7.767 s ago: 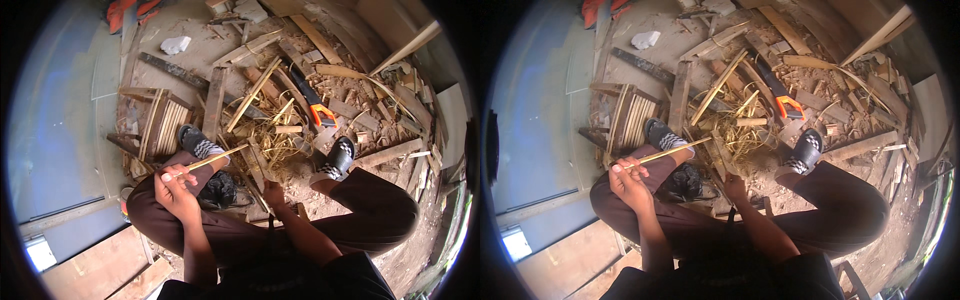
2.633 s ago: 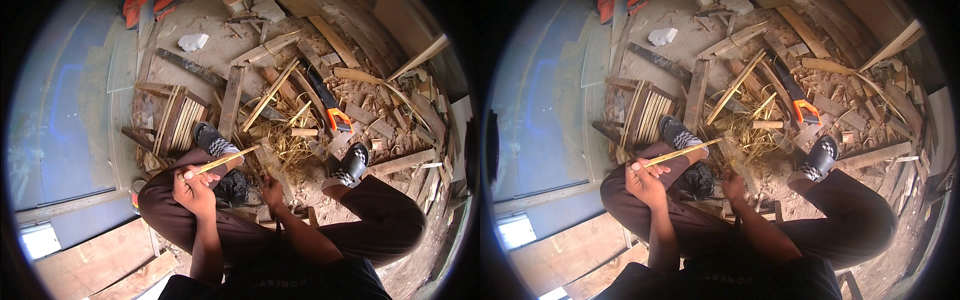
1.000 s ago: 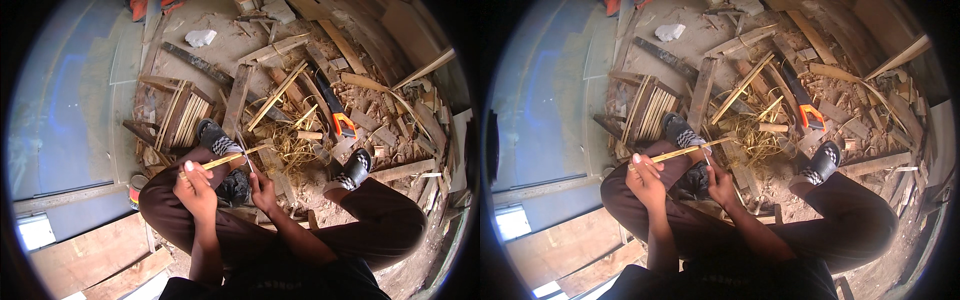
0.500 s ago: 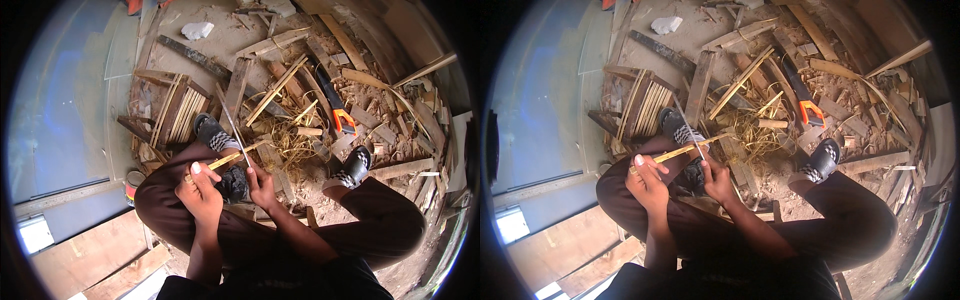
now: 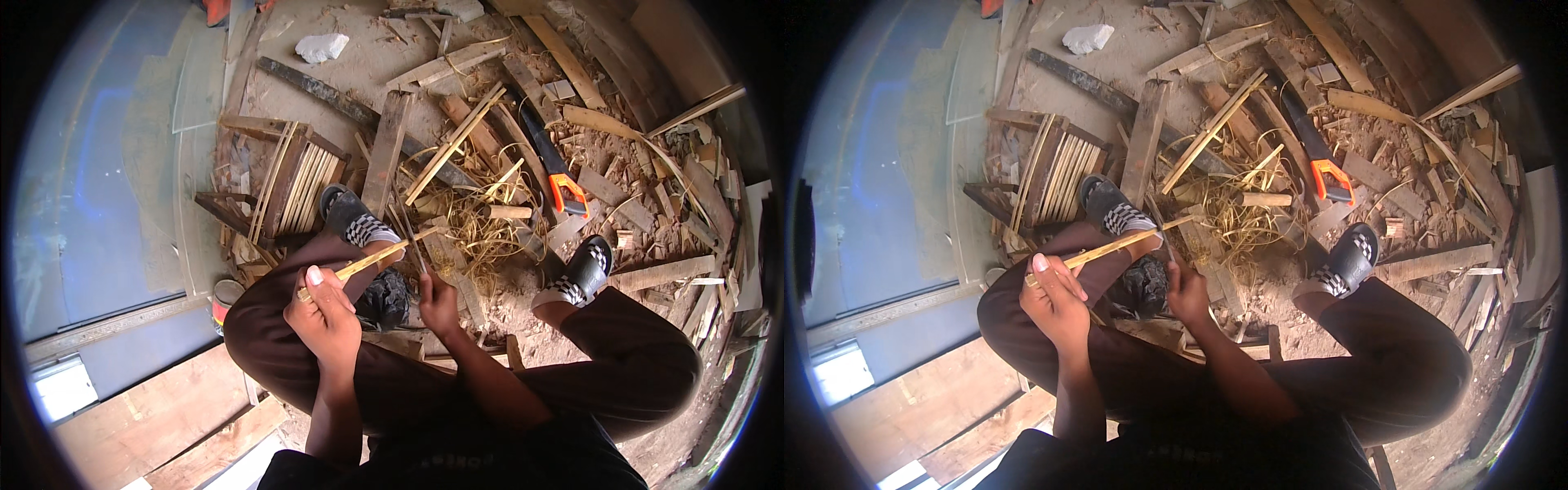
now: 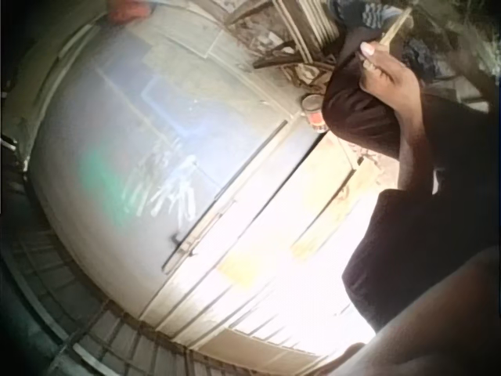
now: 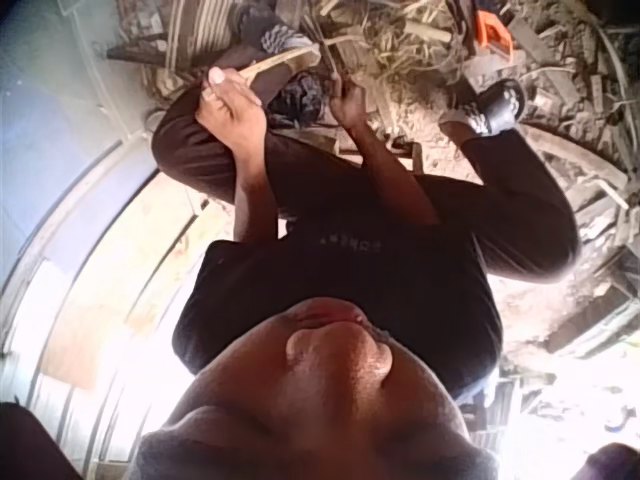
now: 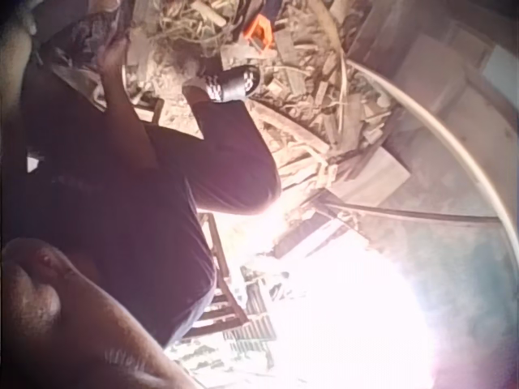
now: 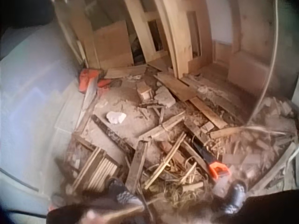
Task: The person sits cross-legged on the floor and uses a knife to shave thin strips from a small wooden stick. They repeatedly scrape the blade along the stick to produce wood shavings, occasionally pausing to inspect the stick.
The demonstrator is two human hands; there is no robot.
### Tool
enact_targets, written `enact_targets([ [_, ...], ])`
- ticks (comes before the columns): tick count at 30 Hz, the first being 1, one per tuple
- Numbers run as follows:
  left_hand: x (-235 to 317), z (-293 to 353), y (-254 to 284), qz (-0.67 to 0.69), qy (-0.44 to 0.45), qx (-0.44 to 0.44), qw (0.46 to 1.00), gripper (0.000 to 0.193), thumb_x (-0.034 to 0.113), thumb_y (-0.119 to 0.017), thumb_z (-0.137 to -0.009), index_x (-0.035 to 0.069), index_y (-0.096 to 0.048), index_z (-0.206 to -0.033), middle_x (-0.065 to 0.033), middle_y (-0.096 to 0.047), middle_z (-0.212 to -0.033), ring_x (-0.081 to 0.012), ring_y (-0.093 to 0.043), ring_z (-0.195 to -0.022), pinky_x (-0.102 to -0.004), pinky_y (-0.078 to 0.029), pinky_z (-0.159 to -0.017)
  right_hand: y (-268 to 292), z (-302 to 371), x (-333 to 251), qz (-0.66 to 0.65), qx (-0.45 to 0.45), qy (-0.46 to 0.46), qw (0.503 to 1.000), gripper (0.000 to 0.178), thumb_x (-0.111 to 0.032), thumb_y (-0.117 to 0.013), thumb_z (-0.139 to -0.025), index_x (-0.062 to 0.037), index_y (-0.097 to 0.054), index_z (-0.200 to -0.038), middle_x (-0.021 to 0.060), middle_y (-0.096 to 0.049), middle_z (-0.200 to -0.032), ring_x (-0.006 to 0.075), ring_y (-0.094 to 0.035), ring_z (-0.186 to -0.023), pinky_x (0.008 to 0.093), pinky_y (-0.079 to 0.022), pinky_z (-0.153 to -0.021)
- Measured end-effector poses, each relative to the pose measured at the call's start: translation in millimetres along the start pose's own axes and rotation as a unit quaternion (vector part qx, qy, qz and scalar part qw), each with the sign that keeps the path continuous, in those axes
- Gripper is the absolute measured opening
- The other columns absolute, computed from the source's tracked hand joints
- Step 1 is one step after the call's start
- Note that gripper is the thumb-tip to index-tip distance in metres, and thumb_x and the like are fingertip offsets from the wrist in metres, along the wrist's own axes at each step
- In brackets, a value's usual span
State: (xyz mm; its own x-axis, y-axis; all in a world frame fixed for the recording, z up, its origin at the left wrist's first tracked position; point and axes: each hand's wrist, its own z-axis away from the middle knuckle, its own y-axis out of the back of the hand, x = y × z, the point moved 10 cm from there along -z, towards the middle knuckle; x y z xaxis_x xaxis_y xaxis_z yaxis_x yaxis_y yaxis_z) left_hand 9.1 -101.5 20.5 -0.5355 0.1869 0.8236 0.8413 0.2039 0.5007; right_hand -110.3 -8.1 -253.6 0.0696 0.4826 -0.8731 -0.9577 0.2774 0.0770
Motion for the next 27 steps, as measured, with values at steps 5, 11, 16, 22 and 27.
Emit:
enact_targets([
  [5,0,1,-2,0.015,0.015,-0.001,1.000,0.047,0.021,-0.037,-0.112,0.002,-0.050,-0.071,-0.0020,-0.043,-0.047,-0.0101,-0.047,-0.040,-0.0262,-0.045,-0.051,8,3,-37,-0.029,0.068,0.161,0.984,0.040,-0.024,-0.049,-0.108,0.0020,-0.059,-0.137,0.0069,-0.056,-0.068,0.0107,-0.050,-0.065,0.0293,-0.047,-0.064],
  [11,1,-3,-4,0.009,0.016,-0.009,1.000,0.048,0.022,-0.036,-0.112,0.002,-0.050,-0.070,-0.0018,-0.042,-0.047,-0.0101,-0.045,-0.040,-0.0286,-0.052,-0.058,2,0,11,0.007,0.011,-0.003,1.000,0.037,-0.021,-0.050,-0.106,-0.0025,-0.060,-0.137,0.0261,-0.067,-0.082,0.0298,-0.069,-0.072,0.0398,-0.053,-0.070],
  [16,0,-1,-1,-0.008,0.011,0.000,1.000,0.049,0.022,-0.036,-0.112,0.002,-0.049,-0.069,-0.0012,-0.042,-0.047,-0.0091,-0.045,-0.042,-0.0304,-0.055,-0.062,3,6,-33,-0.047,0.052,0.141,0.988,0.037,-0.019,-0.050,-0.106,-0.0030,-0.060,-0.137,0.0247,-0.066,-0.081,0.0306,-0.069,-0.076,0.0394,-0.053,-0.069],
  [22,4,-5,-2,-0.019,0.024,-0.006,1.000,0.051,0.023,-0.035,-0.112,0.002,-0.047,-0.067,-0.0011,-0.041,-0.048,-0.0085,-0.043,-0.042,-0.0299,-0.054,-0.061,0,3,12,0.024,0.065,0.066,0.995,0.036,-0.022,-0.046,-0.108,0.0053,-0.065,-0.120,0.0177,-0.065,-0.069,0.0271,-0.064,-0.060,0.0391,-0.048,-0.058],
  [27,-2,0,-1,0.012,0.015,-0.010,1.000,0.049,0.021,-0.037,-0.112,0.001,-0.049,-0.069,-0.0002,-0.041,-0.049,-0.0070,-0.042,-0.042,-0.0268,-0.049,-0.056,7,-2,2,0.036,0.039,0.049,0.997,0.039,-0.024,-0.048,-0.107,0.0006,-0.061,-0.133,0.0233,-0.065,-0.074,0.0400,-0.065,-0.064,0.0459,-0.051,-0.063],
])
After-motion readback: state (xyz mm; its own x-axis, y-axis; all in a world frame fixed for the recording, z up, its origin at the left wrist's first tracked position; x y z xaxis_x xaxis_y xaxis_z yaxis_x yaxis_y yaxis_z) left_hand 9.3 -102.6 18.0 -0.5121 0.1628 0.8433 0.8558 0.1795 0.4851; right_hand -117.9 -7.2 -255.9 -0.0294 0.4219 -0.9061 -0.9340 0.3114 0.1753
